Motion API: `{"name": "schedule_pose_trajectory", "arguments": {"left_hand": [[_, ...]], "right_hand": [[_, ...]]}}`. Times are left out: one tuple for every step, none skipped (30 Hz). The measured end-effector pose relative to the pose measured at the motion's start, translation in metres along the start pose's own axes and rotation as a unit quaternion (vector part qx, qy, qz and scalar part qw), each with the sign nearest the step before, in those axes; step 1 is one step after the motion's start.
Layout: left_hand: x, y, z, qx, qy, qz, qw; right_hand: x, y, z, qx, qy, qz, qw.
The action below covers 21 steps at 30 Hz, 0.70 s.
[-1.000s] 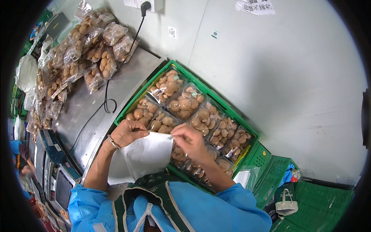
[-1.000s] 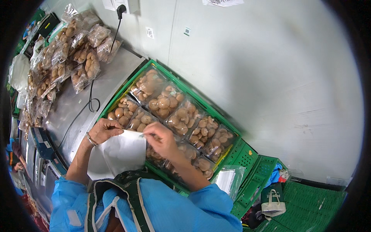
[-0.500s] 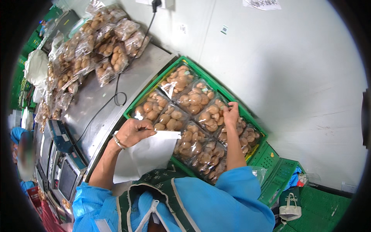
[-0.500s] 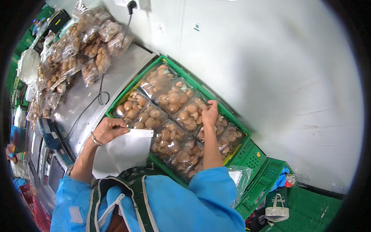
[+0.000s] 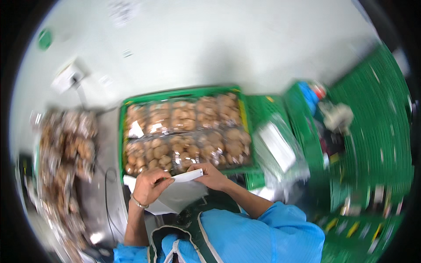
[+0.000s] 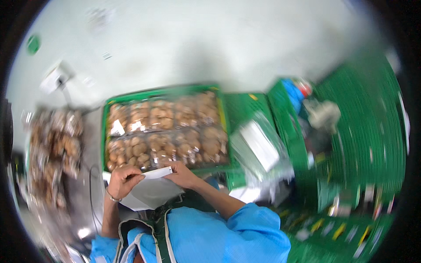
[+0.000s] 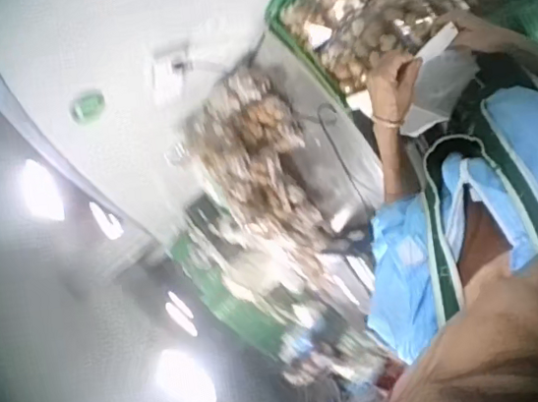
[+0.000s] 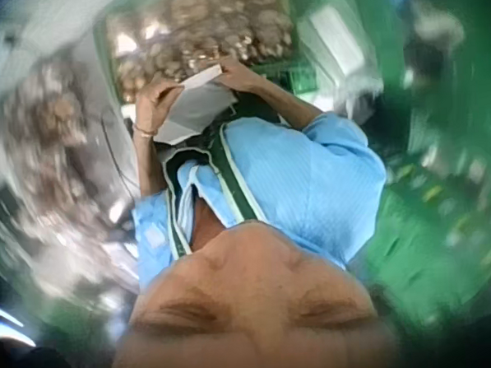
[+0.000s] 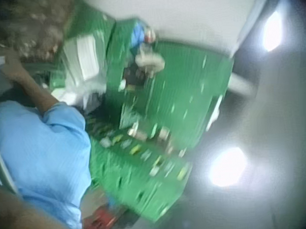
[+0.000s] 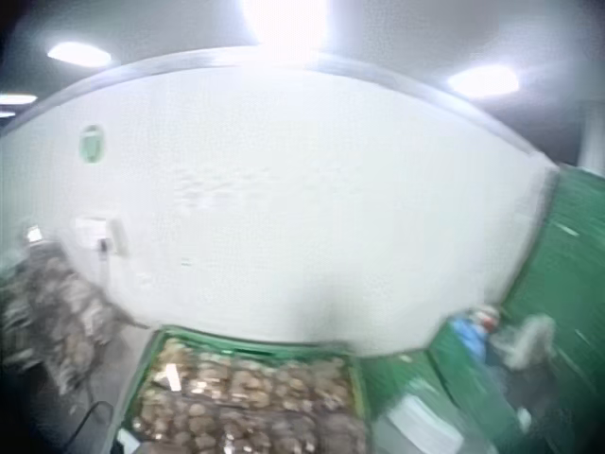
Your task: The person packs bags of mushrooms into a green plastic crate and applies labels to the bags. The person transfers the bags from a stainless steel counter into the crate and peels small square labels from a sheet to stick them onto each bag.
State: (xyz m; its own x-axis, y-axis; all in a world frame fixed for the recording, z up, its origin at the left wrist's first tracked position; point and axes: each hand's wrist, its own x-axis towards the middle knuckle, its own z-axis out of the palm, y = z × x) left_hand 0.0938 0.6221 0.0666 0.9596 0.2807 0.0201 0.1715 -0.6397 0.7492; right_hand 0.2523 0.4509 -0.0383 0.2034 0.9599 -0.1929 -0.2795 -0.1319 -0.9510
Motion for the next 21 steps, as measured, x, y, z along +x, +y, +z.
{"name": "schedule_pose_trajectory", "arguments": {"left_hand": [[-0.005,-0.001,0.012,-0.004,-0.01,0.011,1.0],[-0.011,-0.006,0.027,-0.012,-0.017,0.022,1.0],[-0.016,-0.01,0.042,0.004,-0.029,0.039,0.999],[-0.02,-0.012,0.059,0.013,-0.06,0.061,0.996],[-0.022,-0.013,0.075,0.021,-0.088,0.078,0.993],[-0.024,-0.013,0.093,0.034,-0.113,0.094,0.988],[-0.026,-0.016,0.11,0.048,-0.162,0.095,0.981],[-0.027,-0.01,0.122,0.037,-0.168,0.111,0.979],[-0.028,-0.002,0.135,0.029,-0.17,0.13,0.976],[-0.027,0.004,0.146,0.02,-0.17,0.145,0.975],[-0.029,0.006,0.157,0.033,-0.188,0.145,0.971],[-0.031,0.008,0.167,0.02,-0.213,0.144,0.966],[-0.034,0.008,0.179,0.006,-0.236,0.14,0.962],[-0.035,0.008,0.187,-0.006,-0.249,0.129,0.96],[-0.038,0.013,0.194,-0.036,-0.283,0.099,0.953],[-0.041,0.012,0.205,-0.03,-0.3,0.104,0.948],[-0.046,0.008,0.215,-0.021,-0.314,0.102,0.944],[-0.05,0.007,0.226,0.002,-0.329,0.087,0.94],[-0.053,0.008,0.236,0.025,-0.354,0.083,0.931],[-0.06,0.002,0.248,0.051,-0.358,0.094,0.928],[-0.065,0.006,0.254,0.073,-0.373,0.085,0.921]], "right_hand": [[-0.023,0.004,-0.001,-0.011,0.05,-0.017,0.999],[-0.05,0.017,-0.005,-0.026,0.118,-0.015,0.993],[-0.08,0.033,-0.014,-0.045,0.181,-0.009,0.982],[-0.114,0.046,-0.02,-0.062,0.237,0.001,0.97],[-0.153,0.05,-0.024,-0.053,0.297,0.018,0.953],[-0.192,0.071,-0.026,-0.034,0.38,0.024,0.924],[-0.231,0.093,-0.031,-0.02,0.465,0.07,0.882],[-0.266,0.102,-0.03,0.01,0.522,0.084,0.849],[-0.302,0.12,-0.031,0.044,0.591,0.105,0.799],[-0.339,0.146,-0.041,0.039,0.638,0.163,0.751],[-0.372,0.162,-0.038,0.034,0.696,0.17,0.697],[-0.398,0.185,-0.034,0.028,0.758,0.109,0.642],[-0.428,0.207,-0.028,0.003,0.794,0.123,0.596],[-0.457,0.233,-0.025,0.001,0.829,0.124,0.546],[-0.481,0.259,-0.024,0.0,0.855,0.122,0.504],[-0.495,0.273,-0.022,-0.027,0.864,0.157,0.478],[-0.507,0.284,-0.021,-0.051,0.869,0.193,0.453],[-0.529,0.309,-0.022,-0.044,0.876,0.198,0.437],[-0.551,0.336,-0.024,-0.037,0.883,0.202,0.422],[-0.572,0.362,-0.026,-0.031,0.89,0.204,0.407],[-0.586,0.382,-0.03,0.003,0.892,0.124,0.434]]}}
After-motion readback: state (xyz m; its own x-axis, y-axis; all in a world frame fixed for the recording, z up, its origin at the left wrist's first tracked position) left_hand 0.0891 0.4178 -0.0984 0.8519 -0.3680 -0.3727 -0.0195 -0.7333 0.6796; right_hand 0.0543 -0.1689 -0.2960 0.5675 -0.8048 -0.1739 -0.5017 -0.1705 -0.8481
